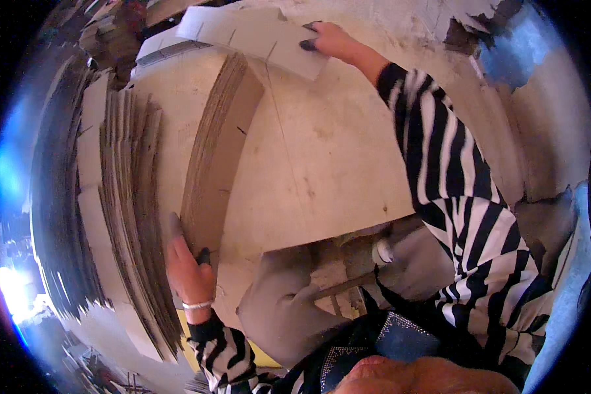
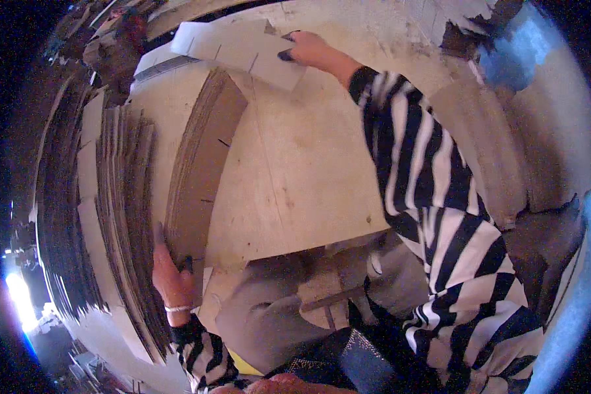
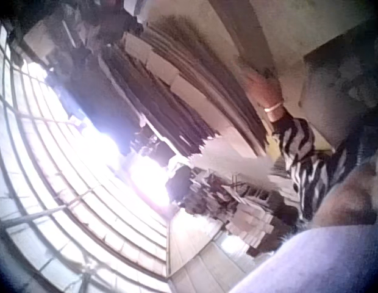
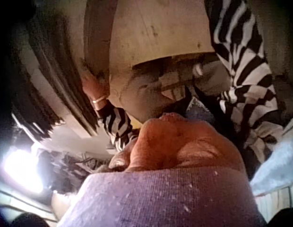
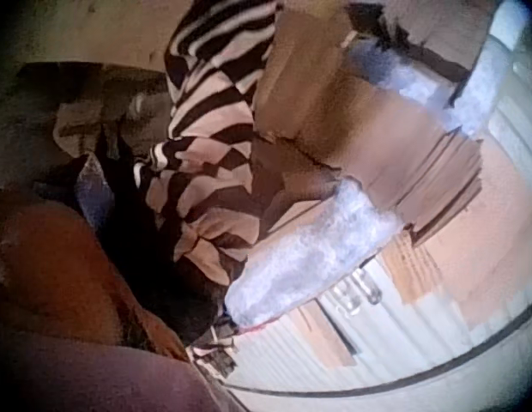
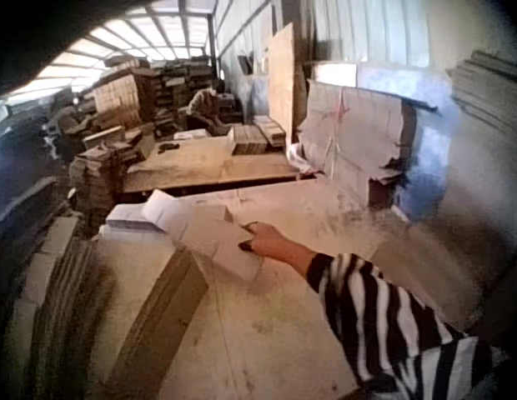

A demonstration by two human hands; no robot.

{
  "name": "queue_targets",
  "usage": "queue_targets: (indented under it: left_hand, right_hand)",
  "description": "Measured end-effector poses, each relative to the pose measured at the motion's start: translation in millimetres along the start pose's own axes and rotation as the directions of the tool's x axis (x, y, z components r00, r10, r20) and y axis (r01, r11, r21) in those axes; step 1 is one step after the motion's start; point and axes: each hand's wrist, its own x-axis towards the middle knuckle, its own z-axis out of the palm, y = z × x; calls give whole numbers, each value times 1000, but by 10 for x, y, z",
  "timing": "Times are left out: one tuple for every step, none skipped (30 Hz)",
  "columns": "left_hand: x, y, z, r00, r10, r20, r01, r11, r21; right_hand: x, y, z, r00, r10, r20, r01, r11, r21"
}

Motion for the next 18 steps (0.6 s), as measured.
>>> queue_targets:
  left_hand:
    - [7,-141,53,1000,-14,-6,14,1000,-20]
    - [2,-311,140,999,-32,-12,32,999,-43]
    - [-14,-425,239,998,-63,-11,60,987,-147]
    - [1,-544,291,995,-95,-11,90,965,-247]
    - [18,-661,349,992,-128,-9,117,931,-347]
    - [135,-722,546,992,-124,11,113,855,-506]
    - [161,-802,681,989,-145,32,132,764,-632]
    - [147,-881,807,984,-166,62,158,660,-734]
    - [288,-791,1020,980,-166,112,186,549,-815]
    - [92,-935,922,950,-283,136,265,491,-830]
    - [197,-836,1029,942,-272,194,286,357,-889]
    - [0,-950,883,893,-385,235,356,281,-891]
    - [161,-685,1013,876,-364,315,392,158,-906]
    - [250,-521,1129,852,-342,396,434,39,-900]
    - [315,-425,1177,862,-340,376,414,45,-909]
    - [330,-417,1258,860,-367,355,402,59,-914]
    - [354,-416,1333,857,-394,333,391,74,-917]
    - [378,-652,1469,855,-398,332,423,166,-891]
  right_hand:
    - [-113,-118,-152,996,-52,-78,56,998,42]
    - [-257,-279,-261,983,-106,-152,119,990,80]
    - [-480,-398,-338,981,-6,-196,37,987,157]
    - [-690,-537,-399,969,91,-228,-34,970,242]
    - [-904,-588,-431,957,260,-128,-154,831,535]
    - [-1170,-613,-532,917,400,4,-272,616,739]
    - [-1429,-812,-430,895,443,54,-236,369,899]
    - [-1676,-971,-257,872,470,140,-196,73,978]
    - [-1870,-724,-98,918,295,266,-223,-171,960]
    - [-1846,-676,483,914,-33,404,-371,-468,802]
    - [-2068,-814,494,892,-52,450,-393,-582,712]
    - [-2192,-1309,859,839,-169,517,-467,-711,526]
    - [-2402,-1424,786,841,-247,481,-471,-771,428]
    - [-2566,-1580,817,839,-329,434,-483,-817,314]
    - [-2617,-1683,927,835,-340,432,-488,-820,298]
    - [-2627,-1798,1072,819,-371,437,-508,-823,254]
    - [-2629,-1880,1176,804,-224,551,-495,-765,411]
    - [-2645,-2054,1293,777,-60,627,-497,-670,552]
